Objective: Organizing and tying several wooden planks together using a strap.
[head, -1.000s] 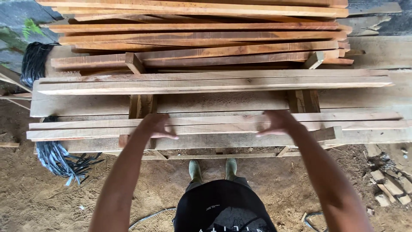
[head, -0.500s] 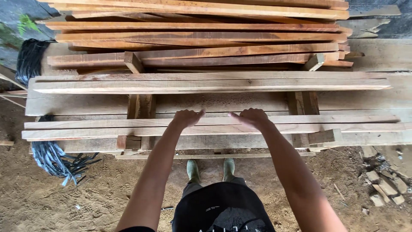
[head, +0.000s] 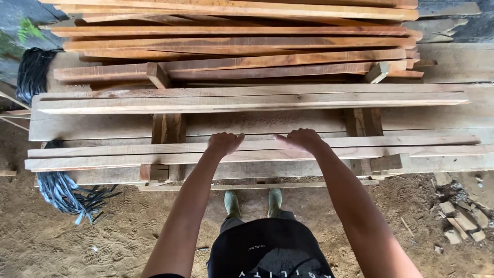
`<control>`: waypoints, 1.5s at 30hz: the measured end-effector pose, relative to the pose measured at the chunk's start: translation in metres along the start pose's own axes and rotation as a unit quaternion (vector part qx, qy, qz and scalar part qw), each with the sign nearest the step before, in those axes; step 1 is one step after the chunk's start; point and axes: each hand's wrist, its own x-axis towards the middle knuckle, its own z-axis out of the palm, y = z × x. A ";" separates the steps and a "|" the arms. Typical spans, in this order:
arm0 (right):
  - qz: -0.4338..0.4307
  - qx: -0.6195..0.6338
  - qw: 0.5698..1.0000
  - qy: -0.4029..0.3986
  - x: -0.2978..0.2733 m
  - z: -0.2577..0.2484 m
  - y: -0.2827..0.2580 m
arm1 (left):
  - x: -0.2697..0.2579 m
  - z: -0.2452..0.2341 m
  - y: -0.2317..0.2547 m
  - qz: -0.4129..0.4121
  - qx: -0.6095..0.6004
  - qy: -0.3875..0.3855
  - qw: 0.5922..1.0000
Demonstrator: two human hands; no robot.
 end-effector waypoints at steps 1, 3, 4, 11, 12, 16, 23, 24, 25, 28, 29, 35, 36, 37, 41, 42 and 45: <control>-0.001 0.001 1.000 -0.002 0.000 -0.003 0.000 | 0.001 0.005 -0.002 -0.001 0.000 -0.002 1.000; -0.009 0.025 1.000 -0.014 0.000 -0.014 0.001 | 0.004 0.009 -0.007 0.015 -0.070 0.050 0.996; -0.011 0.025 1.000 -0.009 0.005 -0.009 0.002 | 0.011 0.018 -0.013 0.014 -0.067 0.054 0.996; 0.035 0.189 0.979 0.063 0.077 0.031 0.049 | 0.080 0.052 -0.052 -0.019 -0.330 0.113 0.937; 0.026 0.235 0.968 0.085 0.093 0.040 0.062 | 0.093 0.057 -0.061 0.000 -0.437 0.113 0.892; 0.003 0.279 0.956 0.089 0.067 0.014 0.061 | 0.110 0.045 -0.081 -0.030 -0.588 0.067 0.806; 0.114 0.634 0.745 0.175 0.123 0.023 0.122 | 0.094 0.002 -0.093 -0.113 -0.737 0.066 0.663; 0.136 0.682 0.695 0.184 0.127 0.019 0.125 | 0.097 -0.001 -0.094 -0.123 -0.777 0.083 0.612; 0.136 0.681 0.695 0.184 0.114 0.008 0.114 | 0.101 -0.002 -0.093 -0.123 -0.777 0.084 0.611; 0.142 0.795 0.572 0.146 0.102 -0.014 0.102 | 0.119 -0.002 -0.095 -0.138 -0.807 0.123 0.561; 0.141 0.820 0.532 0.156 0.115 -0.013 0.110 | 0.129 0.002 -0.098 -0.152 -0.810 0.135 0.550; 0.154 0.843 0.470 0.214 0.142 -0.011 0.124 | 0.139 -0.007 -0.097 -0.150 -0.863 0.149 0.459; 0.149 0.846 0.462 0.221 0.135 -0.013 0.119 | 0.140 -0.007 -0.096 -0.147 -0.867 0.155 0.450; 0.152 0.845 0.462 0.220 0.134 -0.011 0.117 | 0.141 -0.005 -0.096 -0.149 -0.867 0.153 0.450; 0.143 0.837 0.472 0.236 0.139 -0.010 0.107 | 0.150 0.005 -0.101 -0.148 -0.854 0.158 0.472; 0.147 0.835 0.477 0.233 0.141 -0.008 0.106 | 0.154 0.011 -0.103 -0.141 -0.848 0.159 0.485; 0.149 0.826 0.491 0.235 0.148 -0.005 0.109 | 0.143 -0.002 -0.099 -0.145 -0.846 0.157 0.488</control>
